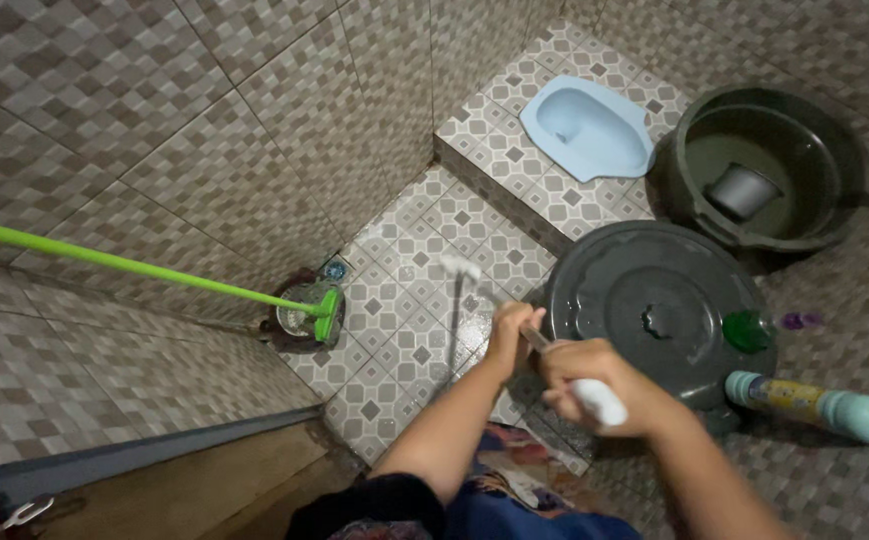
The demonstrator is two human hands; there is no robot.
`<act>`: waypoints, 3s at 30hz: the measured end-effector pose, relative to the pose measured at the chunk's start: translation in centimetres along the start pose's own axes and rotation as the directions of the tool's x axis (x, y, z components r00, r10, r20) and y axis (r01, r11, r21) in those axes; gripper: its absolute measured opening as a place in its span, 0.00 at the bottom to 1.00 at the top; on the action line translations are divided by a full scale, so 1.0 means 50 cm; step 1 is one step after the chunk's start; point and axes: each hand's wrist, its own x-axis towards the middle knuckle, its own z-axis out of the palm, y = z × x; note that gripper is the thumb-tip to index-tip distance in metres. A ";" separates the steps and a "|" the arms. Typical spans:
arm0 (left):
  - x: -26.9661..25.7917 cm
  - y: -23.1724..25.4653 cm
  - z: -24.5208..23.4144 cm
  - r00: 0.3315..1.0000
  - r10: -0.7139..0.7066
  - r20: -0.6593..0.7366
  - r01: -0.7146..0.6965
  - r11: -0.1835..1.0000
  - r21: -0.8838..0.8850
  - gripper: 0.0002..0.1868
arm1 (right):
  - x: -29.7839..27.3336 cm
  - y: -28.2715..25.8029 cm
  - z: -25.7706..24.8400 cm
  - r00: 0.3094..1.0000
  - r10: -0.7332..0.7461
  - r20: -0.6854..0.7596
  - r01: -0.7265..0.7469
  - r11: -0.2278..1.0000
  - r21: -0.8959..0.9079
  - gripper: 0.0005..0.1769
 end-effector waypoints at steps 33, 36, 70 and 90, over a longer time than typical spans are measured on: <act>0.028 -0.256 0.055 0.889 -0.407 0.211 0.454 0.721 -0.524 0.09 | 0.014 0.179 0.029 0.998 -0.055 -0.043 0.054 0.998 -0.012 0.11; 0.076 -0.273 0.032 0.971 0.077 0.227 -0.106 0.988 0.115 0.08 | 0.041 0.196 0.014 0.982 -0.164 -0.091 0.161 0.986 -0.045 0.10; 0.196 -0.252 0.028 0.346 -0.044 0.937 0.730 0.641 -0.239 0.10 | 0.277 0.074 0.118 0.535 0.177 -0.826 -0.450 0.887 -0.101 0.10; 0.232 -0.208 -0.034 0.472 0.082 0.878 0.218 0.954 -0.207 0.03 | 0.253 0.009 0.072 0.210 0.363 -0.908 -0.505 0.835 0.217 0.12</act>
